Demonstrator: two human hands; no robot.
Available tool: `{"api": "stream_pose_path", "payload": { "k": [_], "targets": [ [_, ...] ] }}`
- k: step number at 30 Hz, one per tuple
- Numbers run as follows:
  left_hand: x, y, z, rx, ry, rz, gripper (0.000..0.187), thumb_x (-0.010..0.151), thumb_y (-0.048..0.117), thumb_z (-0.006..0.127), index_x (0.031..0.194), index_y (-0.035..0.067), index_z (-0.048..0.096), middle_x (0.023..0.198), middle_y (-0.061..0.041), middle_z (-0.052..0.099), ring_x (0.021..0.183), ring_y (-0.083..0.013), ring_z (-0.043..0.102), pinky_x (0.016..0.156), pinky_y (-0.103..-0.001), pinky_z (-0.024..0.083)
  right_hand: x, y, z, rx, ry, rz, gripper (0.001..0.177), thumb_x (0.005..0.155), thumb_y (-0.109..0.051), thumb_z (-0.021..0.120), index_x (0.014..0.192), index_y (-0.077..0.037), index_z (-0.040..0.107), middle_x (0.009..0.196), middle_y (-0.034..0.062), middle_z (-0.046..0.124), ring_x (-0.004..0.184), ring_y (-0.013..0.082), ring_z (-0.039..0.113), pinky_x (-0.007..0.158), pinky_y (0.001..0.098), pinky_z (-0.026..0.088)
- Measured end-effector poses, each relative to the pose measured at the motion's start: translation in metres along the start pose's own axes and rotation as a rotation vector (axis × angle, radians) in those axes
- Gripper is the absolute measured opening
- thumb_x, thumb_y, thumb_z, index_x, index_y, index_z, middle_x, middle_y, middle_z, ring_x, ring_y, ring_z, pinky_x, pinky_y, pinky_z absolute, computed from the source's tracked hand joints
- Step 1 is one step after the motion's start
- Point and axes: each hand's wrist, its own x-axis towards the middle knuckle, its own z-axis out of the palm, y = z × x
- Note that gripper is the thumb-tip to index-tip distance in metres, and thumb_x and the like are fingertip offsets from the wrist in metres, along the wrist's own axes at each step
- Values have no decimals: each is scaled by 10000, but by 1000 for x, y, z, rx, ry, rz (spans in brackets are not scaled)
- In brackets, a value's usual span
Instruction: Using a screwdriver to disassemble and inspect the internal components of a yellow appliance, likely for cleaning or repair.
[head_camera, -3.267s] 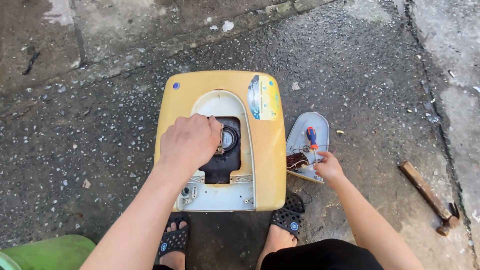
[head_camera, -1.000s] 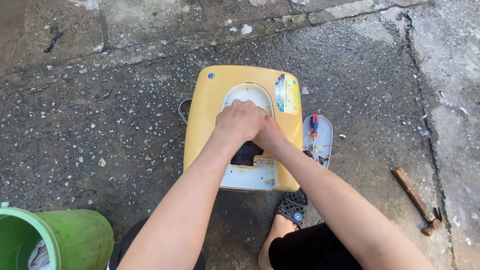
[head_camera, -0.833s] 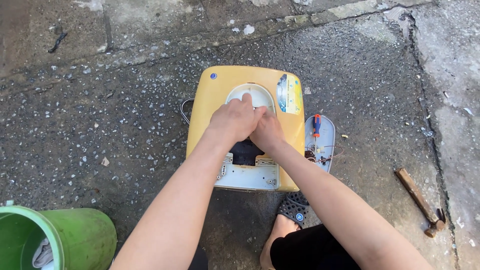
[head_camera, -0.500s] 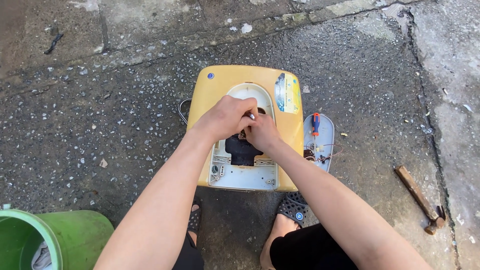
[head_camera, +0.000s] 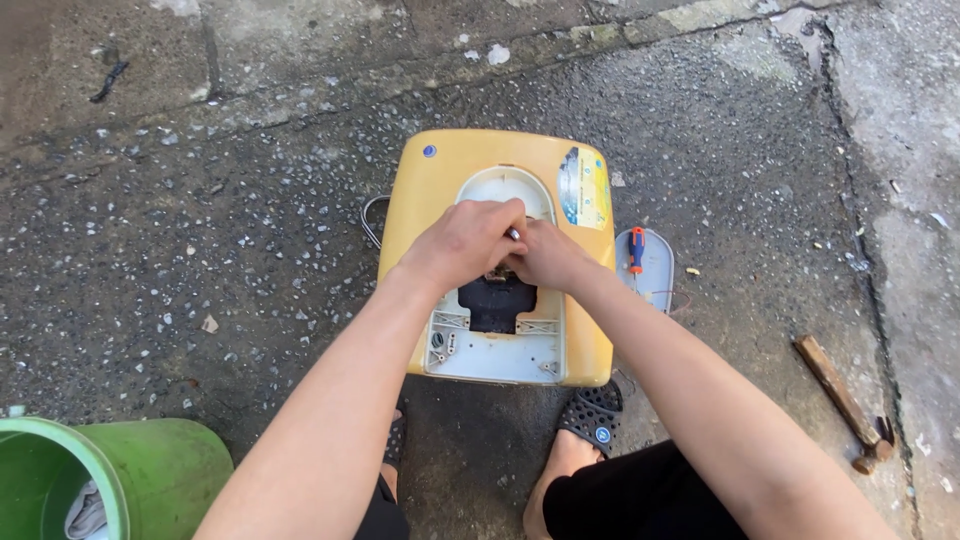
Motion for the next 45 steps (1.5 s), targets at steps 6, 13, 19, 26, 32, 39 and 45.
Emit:
{"api": "stream_pose_path", "payload": {
  "k": [6,13,19,26,32,39,45],
  "targets": [
    [-2,11,-20,-9,-95,-147,190,942,263,729,1018,140,605,939,-102,739,963,-370,738,837,-516,614,9,8,-14,-17,-106,-38,202,861,-233,670,835,-32,670,811,134,660,900,391,693,790,473,583],
    [8,47,-22,3,-329,-606,505,988,493,441,989,34,653,1001,-240,702,1034,-486,707,886,-532,594,15,24,-10,-225,-105,-180,144,824,-234,691,754,-138,609,729,-16,634,854,235,706,754,358,596],
    [15,44,7,62,-249,-656,489,965,399,392,931,19,698,889,-212,714,930,-488,725,811,-510,607,17,47,23,-208,9,-165,139,798,-283,729,923,-224,727,776,-93,655,812,227,707,776,358,586],
    [10,72,-15,16,-240,-745,560,1007,301,279,975,-33,727,933,-263,736,956,-484,729,848,-539,585,-69,98,-10,38,451,393,382,851,-437,843,1187,-300,724,1067,-90,780,1048,169,722,912,329,570],
    [17,79,-19,92,-266,-796,534,1041,299,291,1010,8,738,933,-268,740,896,-443,750,819,-506,608,-178,182,57,36,244,903,180,969,-351,689,1075,-220,752,1058,-4,791,943,240,756,828,419,607],
    [29,79,-20,92,-354,-776,572,1025,343,272,999,-18,715,906,-278,734,910,-479,736,818,-546,579,-230,236,174,51,-228,1112,311,943,-406,632,1119,-234,821,1050,85,821,1037,323,766,860,443,646],
    [34,78,-34,71,-388,-784,619,1021,375,253,1033,-38,714,950,-304,732,948,-515,717,835,-577,564,-220,219,173,143,-318,1234,451,996,-303,623,1273,24,763,1127,315,756,1050,458,741,804,548,642]
  ]
}}
